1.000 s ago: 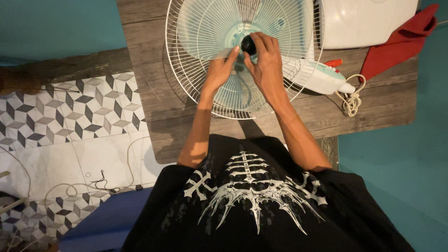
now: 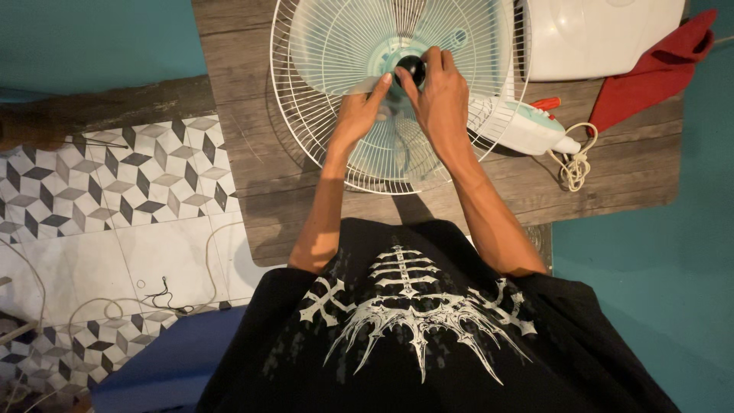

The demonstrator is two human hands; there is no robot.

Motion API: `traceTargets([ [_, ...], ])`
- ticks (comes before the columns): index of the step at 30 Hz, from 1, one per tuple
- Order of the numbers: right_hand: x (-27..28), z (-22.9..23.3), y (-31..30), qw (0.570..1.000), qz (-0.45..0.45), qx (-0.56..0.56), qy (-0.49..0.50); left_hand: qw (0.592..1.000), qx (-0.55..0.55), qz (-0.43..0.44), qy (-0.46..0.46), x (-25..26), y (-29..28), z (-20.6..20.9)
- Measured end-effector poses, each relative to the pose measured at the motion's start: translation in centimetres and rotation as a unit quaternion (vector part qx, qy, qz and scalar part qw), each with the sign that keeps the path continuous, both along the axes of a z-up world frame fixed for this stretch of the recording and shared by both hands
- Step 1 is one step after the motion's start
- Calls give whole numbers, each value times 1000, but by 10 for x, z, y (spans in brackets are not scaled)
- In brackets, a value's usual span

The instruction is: The person disassembles a small electric fan on a table. They remove the front grille, fan blades, and central hub, then use a screwdriver to loosen screws on the motor housing and separate the rear cover.

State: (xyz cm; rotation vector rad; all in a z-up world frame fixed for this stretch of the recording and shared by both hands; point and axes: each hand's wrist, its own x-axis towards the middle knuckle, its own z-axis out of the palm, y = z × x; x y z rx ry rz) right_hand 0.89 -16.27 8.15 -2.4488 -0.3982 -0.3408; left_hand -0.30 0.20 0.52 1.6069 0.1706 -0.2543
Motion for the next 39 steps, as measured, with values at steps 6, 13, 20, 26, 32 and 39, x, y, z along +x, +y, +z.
traceTargets([
  [6,-9,4,-8,996,-28,-32,76,1000,5,-8,7,-1,2,1],
  [13,-17,17,-7,996,79,-30,-35,999,47,3,-2,0,0,-9],
  [20,-10,6,-1,998,57,-18,16,999,31,8,-4,0,0,-7],
  [26,-2,1,-3,999,17,-18,27,1000,11,1,3,-1,2,0],
  [32,-13,16,-11,989,-25,-71,126,1000,6,-3,2,-1,1,2],
  [39,-16,25,-7,998,50,-32,10,999,42,4,12,1,1,-5],
])
